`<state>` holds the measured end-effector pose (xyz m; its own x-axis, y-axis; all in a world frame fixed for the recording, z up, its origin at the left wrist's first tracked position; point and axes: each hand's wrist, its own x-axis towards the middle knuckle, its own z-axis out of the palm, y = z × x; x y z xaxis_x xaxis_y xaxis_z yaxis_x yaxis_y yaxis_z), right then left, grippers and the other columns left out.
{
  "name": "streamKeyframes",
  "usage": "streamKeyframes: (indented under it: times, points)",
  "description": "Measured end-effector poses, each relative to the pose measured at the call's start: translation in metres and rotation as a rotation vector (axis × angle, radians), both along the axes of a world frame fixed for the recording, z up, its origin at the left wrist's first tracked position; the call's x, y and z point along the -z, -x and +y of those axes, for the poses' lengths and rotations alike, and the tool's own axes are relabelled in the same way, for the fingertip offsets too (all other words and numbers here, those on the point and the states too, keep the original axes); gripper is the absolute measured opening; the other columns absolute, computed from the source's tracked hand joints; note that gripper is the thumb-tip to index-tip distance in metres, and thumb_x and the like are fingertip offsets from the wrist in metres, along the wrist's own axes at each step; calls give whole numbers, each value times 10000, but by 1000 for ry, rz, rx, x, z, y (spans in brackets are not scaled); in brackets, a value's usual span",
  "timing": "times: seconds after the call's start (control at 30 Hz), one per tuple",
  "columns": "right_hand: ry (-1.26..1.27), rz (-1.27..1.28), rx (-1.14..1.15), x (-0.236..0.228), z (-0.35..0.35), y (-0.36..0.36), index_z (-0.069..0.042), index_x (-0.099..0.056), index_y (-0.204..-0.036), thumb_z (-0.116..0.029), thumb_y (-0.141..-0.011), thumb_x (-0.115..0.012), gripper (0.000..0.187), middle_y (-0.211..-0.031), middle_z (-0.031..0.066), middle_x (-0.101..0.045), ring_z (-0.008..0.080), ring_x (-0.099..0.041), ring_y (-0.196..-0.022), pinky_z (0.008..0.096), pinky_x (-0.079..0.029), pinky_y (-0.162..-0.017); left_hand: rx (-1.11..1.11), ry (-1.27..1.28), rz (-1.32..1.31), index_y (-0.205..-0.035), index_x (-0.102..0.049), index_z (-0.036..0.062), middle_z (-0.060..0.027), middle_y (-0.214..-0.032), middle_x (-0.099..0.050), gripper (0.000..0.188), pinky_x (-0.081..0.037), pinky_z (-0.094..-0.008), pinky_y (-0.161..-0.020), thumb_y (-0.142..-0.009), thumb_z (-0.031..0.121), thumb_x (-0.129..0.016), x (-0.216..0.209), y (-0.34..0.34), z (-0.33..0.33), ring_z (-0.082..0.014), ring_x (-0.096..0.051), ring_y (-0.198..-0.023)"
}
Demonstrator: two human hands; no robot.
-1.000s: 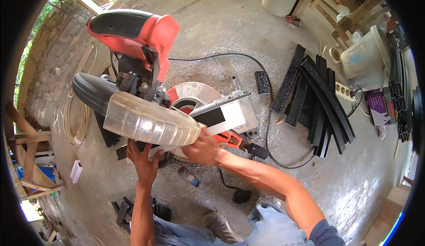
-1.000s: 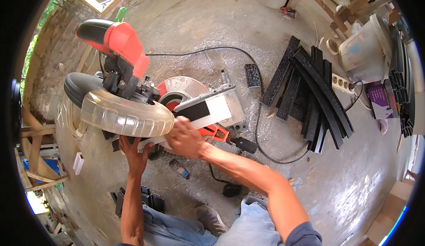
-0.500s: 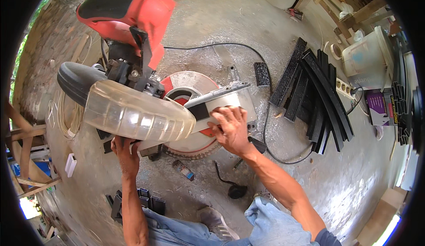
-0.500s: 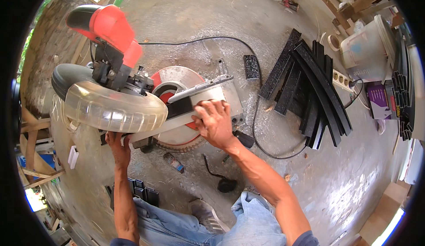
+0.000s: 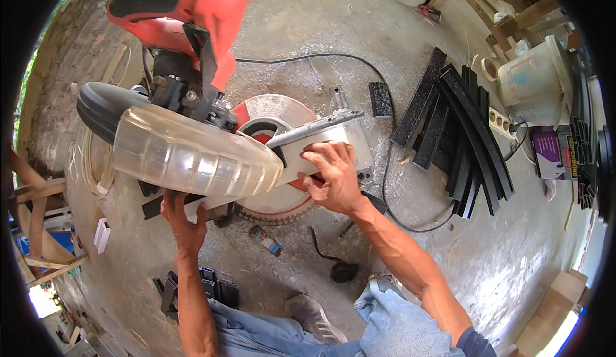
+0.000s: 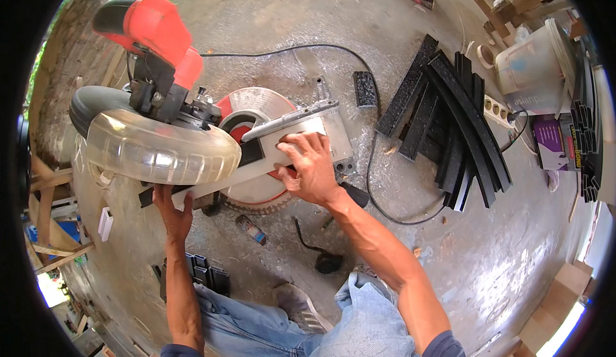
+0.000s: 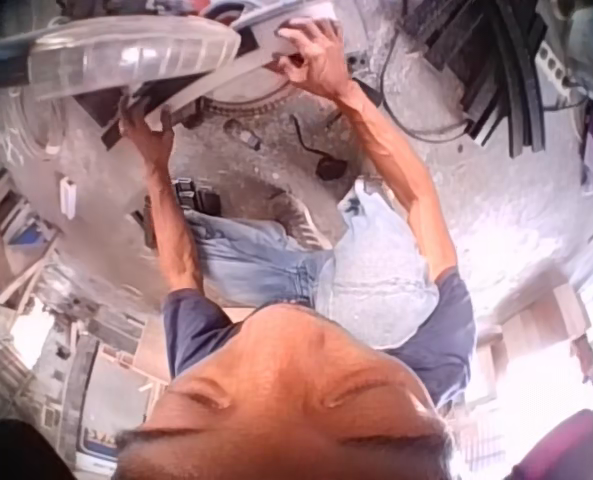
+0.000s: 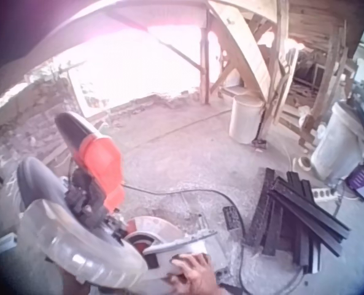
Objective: The person positions a piece of wood against the fence of a miter saw and lowers the blade to cut it.
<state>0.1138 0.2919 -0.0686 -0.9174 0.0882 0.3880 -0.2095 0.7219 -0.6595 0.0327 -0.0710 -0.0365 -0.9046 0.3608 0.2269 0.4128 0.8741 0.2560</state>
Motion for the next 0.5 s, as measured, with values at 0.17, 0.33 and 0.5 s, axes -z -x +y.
streamKeyframes:
  times: [0.17,0.33,0.5]
  points:
    - [-57,4,123,-6,34,-13,-96,-656,-1125,-251,-699,-784,471,-1236,80,-600,294,-516,-1161,460,-359,-998,177,-3,8,-1316,-617,85,-216,-1467,-451,516,-208,-575,-1148,-847,215,-787,-4,-8,60,-424,-348,-1375]
    - [-134,-61,56,-17,56,-15,-79,-651,-1119,-278,-678,-806,509,-1316,106,-560,321,-498,-1220,469,-375,-1039,231,32,-21,-1206,-703,92,-136,-1295,-632,376,-233,-548,-1128,-854,199,-780,6,-2,91,-356,-484,-1288]
    - [-81,-72,0,-5,64,-9,-82,-652,-1125,-268,-659,-835,534,-1320,125,-563,336,-510,-1224,473,-399,-1025,140,-236,-276,-1164,-716,60,-144,-1155,-703,333,-432,-480,-1018,-839,116,-765,33,6,79,-370,-631,-1092]
